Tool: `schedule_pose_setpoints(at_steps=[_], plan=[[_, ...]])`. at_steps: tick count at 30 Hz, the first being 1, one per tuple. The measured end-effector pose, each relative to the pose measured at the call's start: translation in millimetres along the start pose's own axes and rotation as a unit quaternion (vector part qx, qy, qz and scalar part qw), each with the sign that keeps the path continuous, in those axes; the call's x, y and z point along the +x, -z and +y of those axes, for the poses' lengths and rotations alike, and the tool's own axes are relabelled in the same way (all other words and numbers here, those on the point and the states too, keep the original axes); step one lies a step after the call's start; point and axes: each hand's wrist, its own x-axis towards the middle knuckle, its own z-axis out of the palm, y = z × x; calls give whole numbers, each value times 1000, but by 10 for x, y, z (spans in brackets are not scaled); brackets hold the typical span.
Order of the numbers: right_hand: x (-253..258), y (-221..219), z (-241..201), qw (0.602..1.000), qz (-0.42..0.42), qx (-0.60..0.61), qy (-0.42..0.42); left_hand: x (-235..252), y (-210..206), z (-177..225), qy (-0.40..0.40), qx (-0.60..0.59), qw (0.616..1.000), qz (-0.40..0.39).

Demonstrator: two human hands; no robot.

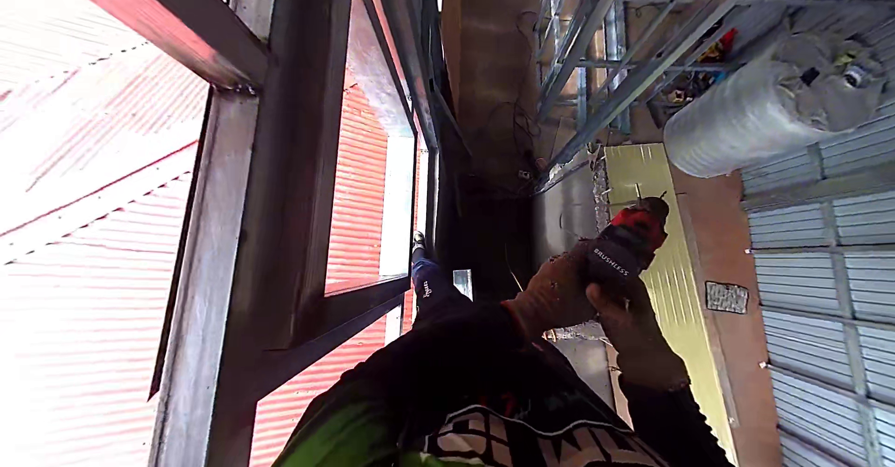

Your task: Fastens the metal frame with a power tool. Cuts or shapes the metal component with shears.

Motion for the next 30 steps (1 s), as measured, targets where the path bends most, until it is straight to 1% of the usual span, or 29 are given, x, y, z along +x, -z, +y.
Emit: schedule_pose_setpoints(at_steps=[2, 3, 5, 6, 8, 10, 13, 15, 17, 19, 21, 22, 25, 27, 29, 30], plan=[[149, -148, 24, 999, 11, 33, -8, -42, 23, -45, 14, 35, 999, 19], [220, -203, 31, 999, 2, 37, -24, -67, 63, -81, 16, 58, 998, 29], [404, -286, 102, 998, -39, 29, -47, -123, 177, -172, 33, 103, 994, 32], [525, -333, 148, 996, -68, 20, -45, -158, 245, -207, 50, 107, 992, 32], [780, -481, 186, 991, -129, -2, -40, -253, 362, -306, 108, 98, 988, 51], [1083, -683, 234, 982, -188, -28, -19, -402, 534, -414, 183, 111, 973, 91], [1538, -1146, 238, 957, -245, -153, 1, -773, 905, -583, 259, 98, 947, 161], [1773, -1552, 345, 930, -256, -263, 1, -1147, 996, -953, 256, 113, 932, 229], [1965, -2003, 557, 887, -273, -372, 3, -1557, 982, -1341, 260, 125, 922, 260], [2187, -2498, 827, 832, -316, -456, 16, -1921, 913, -1600, 290, 132, 913, 256], [2430, -2959, 1209, 762, -372, -526, 62, -2170, 836, -1758, 327, 125, 904, 247], [2549, -3150, 1391, 719, -407, -556, 91, -2245, 788, -1794, 345, 115, 899, 245], [2813, -3635, 1828, 610, -500, -588, 180, -2402, 678, -1884, 378, 85, 888, 250], [2937, -3901, 2072, 542, -545, -597, 229, -2468, 654, -1962, 392, 84, 882, 249], [2993, -4113, 2230, 486, -574, -605, 261, -2521, 644, -2018, 404, 91, 875, 249], [2999, -4189, 2255, 465, -584, -609, 269, -2542, 651, -2039, 407, 96, 873, 251]])
